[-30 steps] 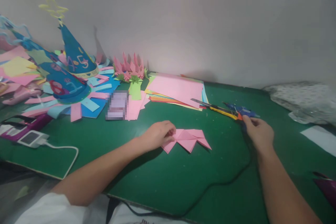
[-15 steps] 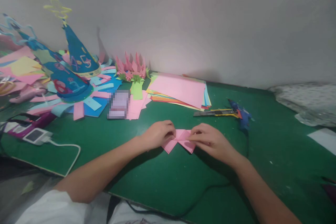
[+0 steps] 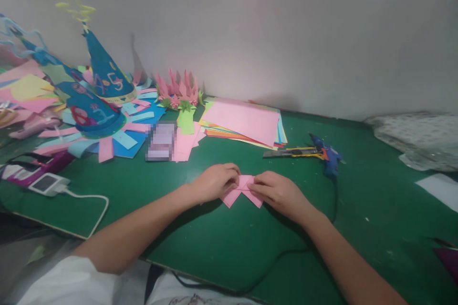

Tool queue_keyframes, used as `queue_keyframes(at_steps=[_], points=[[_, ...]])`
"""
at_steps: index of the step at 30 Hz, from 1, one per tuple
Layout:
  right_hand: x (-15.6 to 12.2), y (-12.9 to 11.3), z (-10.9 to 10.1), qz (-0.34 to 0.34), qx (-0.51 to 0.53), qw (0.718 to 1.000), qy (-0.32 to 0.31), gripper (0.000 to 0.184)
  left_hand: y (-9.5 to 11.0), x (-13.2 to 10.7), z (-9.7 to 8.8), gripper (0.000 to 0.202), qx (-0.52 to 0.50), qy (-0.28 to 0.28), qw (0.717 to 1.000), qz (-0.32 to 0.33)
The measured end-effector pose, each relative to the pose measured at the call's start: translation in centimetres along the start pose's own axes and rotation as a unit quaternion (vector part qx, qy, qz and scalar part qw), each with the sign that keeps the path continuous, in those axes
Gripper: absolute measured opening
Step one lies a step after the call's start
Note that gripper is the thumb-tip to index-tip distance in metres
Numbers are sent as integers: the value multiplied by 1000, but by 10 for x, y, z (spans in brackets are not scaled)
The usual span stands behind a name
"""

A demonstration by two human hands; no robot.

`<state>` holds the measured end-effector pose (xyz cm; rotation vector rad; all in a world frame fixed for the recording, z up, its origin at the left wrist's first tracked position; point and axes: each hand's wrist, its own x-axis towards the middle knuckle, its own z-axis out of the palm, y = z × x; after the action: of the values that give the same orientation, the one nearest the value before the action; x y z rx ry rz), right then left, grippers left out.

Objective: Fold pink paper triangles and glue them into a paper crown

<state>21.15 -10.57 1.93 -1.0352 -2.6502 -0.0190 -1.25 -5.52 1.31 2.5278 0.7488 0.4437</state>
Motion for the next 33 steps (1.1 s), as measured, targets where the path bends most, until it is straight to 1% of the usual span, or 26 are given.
queue_keyframes(at_steps=[7, 12, 14, 17, 21, 25, 29, 33], points=[[1, -3, 0, 11, 4, 1000, 8, 25, 0, 0, -1, 12, -3, -3, 1000, 15], [1, -3, 1, 16, 4, 1000, 5, 23, 0, -1, -2, 12, 17, -7, 999, 27], [2, -2, 1, 15, 5, 1000, 0, 23, 0, -2, -2, 12, 27, -7, 999, 40], [2, -2, 1, 11, 6, 1000, -3, 23, 1, -3, -3, 12, 39, -6, 996, 79], [2, -2, 0, 6, 14, 1000, 12, 23, 1, -1, -5, 11, 53, -30, 991, 119], [2, -2, 1, 12, 10, 1000, 6, 23, 0, 0, -8, 12, 40, -45, 991, 121], [4, -3, 1, 12, -5, 1000, -5, 23, 0, 0, -9, 17, 32, -46, 992, 113], [4, -3, 1, 5, -10, 1000, 4, 24, 3, 0, -8, 19, 44, -42, 992, 114]])
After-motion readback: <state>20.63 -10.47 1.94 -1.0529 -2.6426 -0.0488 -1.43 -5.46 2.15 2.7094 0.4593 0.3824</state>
